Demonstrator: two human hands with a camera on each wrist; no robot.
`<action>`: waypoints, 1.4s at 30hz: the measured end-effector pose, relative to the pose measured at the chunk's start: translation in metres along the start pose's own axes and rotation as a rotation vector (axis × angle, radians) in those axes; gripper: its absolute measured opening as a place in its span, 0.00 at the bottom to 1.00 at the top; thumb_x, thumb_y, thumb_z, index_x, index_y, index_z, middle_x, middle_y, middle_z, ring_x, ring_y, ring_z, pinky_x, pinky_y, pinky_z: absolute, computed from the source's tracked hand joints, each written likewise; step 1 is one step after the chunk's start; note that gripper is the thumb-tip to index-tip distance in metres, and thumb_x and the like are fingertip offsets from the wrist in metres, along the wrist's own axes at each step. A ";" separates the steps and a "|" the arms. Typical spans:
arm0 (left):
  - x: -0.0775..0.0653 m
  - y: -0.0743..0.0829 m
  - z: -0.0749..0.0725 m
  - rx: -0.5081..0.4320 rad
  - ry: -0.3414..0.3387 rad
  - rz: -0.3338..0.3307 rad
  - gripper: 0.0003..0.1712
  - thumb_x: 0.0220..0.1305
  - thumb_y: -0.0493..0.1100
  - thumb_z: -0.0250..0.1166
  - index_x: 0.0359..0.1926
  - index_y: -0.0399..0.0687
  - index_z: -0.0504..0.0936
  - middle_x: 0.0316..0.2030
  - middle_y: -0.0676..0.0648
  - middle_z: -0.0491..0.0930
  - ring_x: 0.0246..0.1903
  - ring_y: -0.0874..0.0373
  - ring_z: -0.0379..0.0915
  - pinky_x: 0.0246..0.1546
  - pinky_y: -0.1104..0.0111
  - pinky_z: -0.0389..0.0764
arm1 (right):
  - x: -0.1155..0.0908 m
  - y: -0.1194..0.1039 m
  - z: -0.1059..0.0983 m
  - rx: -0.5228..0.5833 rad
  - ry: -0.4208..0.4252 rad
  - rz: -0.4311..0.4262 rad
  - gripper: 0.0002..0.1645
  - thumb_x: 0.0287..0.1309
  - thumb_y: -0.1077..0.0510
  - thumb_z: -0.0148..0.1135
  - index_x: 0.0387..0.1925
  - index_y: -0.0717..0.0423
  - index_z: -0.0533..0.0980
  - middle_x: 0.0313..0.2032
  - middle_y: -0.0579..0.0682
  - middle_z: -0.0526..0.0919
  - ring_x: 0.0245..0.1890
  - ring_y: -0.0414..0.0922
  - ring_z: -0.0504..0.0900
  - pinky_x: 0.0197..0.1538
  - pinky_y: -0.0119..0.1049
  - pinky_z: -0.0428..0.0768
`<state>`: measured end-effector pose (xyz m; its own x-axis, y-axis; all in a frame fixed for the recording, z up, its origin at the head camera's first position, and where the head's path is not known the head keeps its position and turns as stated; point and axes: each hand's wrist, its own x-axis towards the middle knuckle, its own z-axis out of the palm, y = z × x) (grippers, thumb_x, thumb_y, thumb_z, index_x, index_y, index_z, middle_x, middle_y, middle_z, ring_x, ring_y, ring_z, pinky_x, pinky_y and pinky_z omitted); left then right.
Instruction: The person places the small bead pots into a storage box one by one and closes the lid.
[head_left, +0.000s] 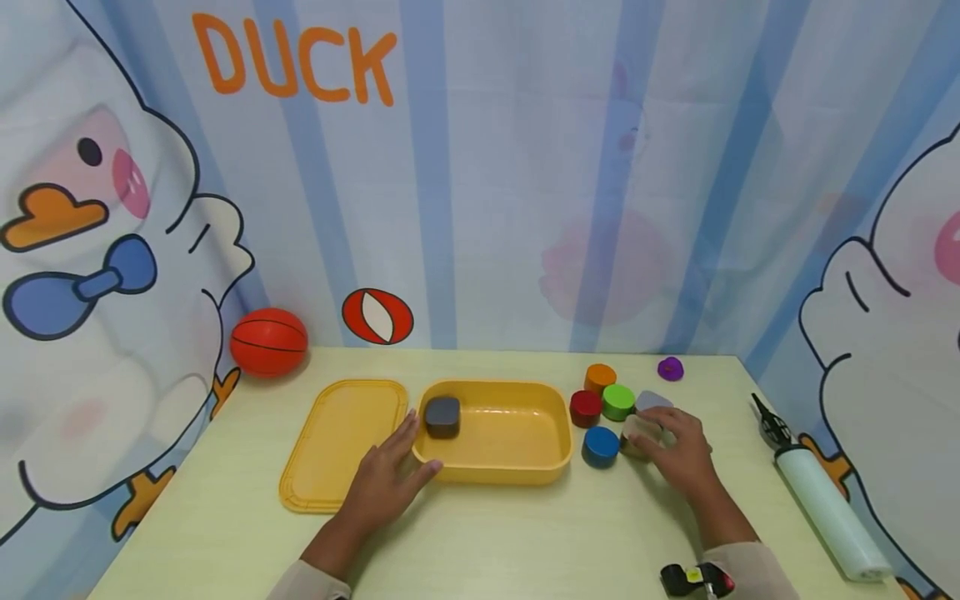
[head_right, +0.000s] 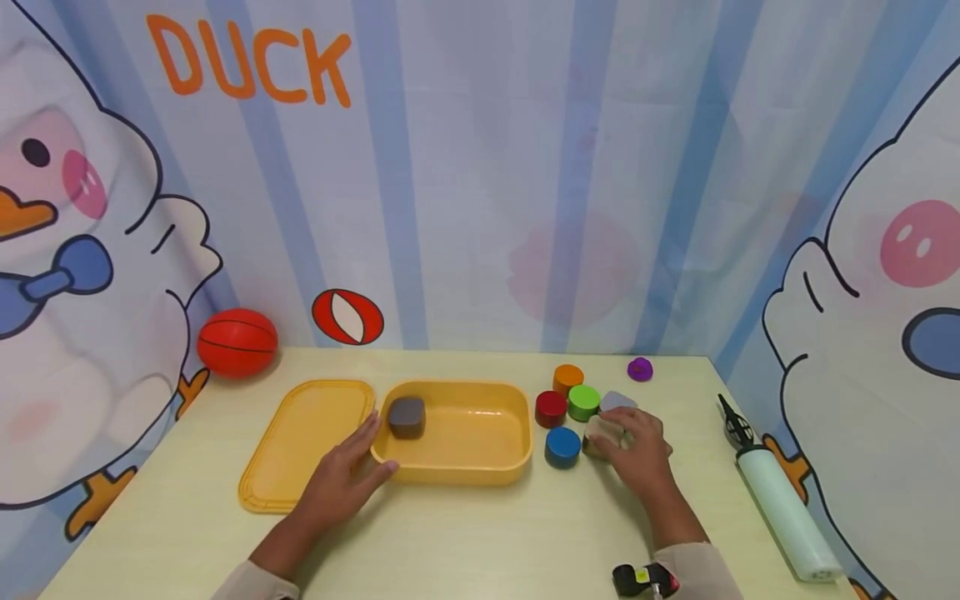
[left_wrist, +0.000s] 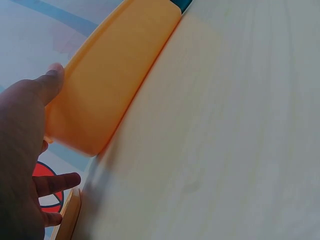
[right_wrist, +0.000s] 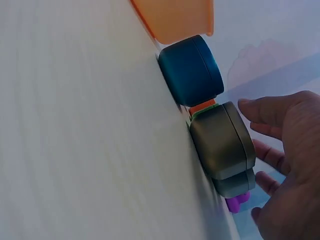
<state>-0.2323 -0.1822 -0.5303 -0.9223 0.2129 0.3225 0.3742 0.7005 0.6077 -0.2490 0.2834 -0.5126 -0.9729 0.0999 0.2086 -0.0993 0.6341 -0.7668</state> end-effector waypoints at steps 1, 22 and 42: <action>0.000 0.000 0.000 -0.002 -0.001 -0.001 0.47 0.74 0.61 0.70 0.83 0.44 0.65 0.84 0.45 0.63 0.82 0.41 0.62 0.73 0.21 0.61 | 0.000 0.002 0.000 -0.002 0.011 -0.021 0.26 0.70 0.56 0.74 0.64 0.65 0.83 0.70 0.68 0.77 0.79 0.70 0.58 0.75 0.81 0.50; 0.000 0.001 -0.001 -0.017 -0.008 -0.014 0.48 0.75 0.62 0.69 0.84 0.44 0.64 0.84 0.44 0.62 0.83 0.41 0.61 0.74 0.21 0.60 | -0.001 0.014 0.005 -0.037 0.064 -0.179 0.21 0.60 0.63 0.80 0.54 0.65 0.88 0.60 0.69 0.84 0.76 0.73 0.60 0.67 0.81 0.49; 0.000 0.001 0.000 -0.016 0.003 0.001 0.47 0.75 0.61 0.69 0.83 0.43 0.65 0.84 0.43 0.63 0.83 0.40 0.62 0.73 0.20 0.60 | -0.002 0.021 0.001 -0.072 0.048 -0.199 0.23 0.58 0.62 0.82 0.55 0.62 0.89 0.61 0.68 0.85 0.75 0.71 0.61 0.65 0.79 0.51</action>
<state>-0.2320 -0.1813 -0.5301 -0.9217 0.2116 0.3251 0.3765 0.6896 0.6186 -0.2489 0.2960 -0.5298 -0.9244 0.0023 0.3814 -0.2718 0.6976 -0.6629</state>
